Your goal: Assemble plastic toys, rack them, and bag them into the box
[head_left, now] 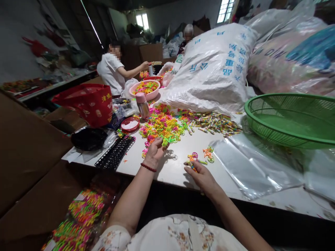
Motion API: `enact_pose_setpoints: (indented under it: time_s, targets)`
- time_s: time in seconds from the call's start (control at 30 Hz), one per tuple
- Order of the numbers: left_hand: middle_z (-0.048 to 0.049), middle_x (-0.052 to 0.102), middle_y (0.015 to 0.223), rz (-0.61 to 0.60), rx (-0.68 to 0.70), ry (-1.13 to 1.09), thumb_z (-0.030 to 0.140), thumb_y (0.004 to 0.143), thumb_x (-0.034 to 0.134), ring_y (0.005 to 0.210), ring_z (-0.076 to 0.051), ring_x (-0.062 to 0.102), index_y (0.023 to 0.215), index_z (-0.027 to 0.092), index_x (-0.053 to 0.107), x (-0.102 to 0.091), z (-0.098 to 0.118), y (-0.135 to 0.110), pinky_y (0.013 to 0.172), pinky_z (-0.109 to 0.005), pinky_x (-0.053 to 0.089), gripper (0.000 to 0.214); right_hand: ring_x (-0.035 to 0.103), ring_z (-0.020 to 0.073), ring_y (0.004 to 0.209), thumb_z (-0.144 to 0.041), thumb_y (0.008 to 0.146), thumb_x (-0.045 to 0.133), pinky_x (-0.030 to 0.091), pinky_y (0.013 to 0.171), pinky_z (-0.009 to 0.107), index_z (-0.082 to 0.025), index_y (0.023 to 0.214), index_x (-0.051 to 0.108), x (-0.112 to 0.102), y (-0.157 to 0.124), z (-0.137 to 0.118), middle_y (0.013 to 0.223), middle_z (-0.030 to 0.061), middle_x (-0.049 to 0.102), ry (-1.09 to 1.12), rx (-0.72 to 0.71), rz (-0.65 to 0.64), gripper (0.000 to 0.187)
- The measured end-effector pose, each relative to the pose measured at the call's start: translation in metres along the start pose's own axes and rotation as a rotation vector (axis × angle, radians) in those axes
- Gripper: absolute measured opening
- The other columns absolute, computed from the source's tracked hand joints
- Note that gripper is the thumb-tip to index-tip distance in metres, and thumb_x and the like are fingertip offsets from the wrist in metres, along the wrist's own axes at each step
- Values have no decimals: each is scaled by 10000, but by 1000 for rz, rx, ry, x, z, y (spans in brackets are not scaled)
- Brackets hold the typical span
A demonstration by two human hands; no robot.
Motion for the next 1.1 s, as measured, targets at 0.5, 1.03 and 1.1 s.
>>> enact_pose_setpoints:
  time_s: [0.5,1.03,1.1]
  targets:
    - [29,576,747,188,101,93,111,646,743,631,-84,583,822,178,513,-28,-31,-42,616,-211,474,297,458,109,578,-524,710,719,358,517,224,-182,781,599,15,49,4,647,-34,542,-21,-87,72,370]
    - [46,626,762,-57,219,404,142,602,819,666,-70,563,1106,174,551,-1,-6,-76,664,-207,414,572,517,139,695,-505,830,613,407,631,248,-193,918,685,36,35,-35,770,-3,624,-229,-265,-38,332]
    - [35,638,773,-17,192,284,168,590,837,677,-69,571,1022,161,568,-5,-13,-74,689,-210,418,508,469,121,638,-504,839,608,371,583,232,-189,826,640,38,31,-29,690,-25,560,-179,-234,3,317]
Point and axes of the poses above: each hand's wrist, its own y-axis towards the middle knuckle, its own x-axis out of the palm, z = x × y, the point moved 10 cm from there along y, towards the middle knuckle
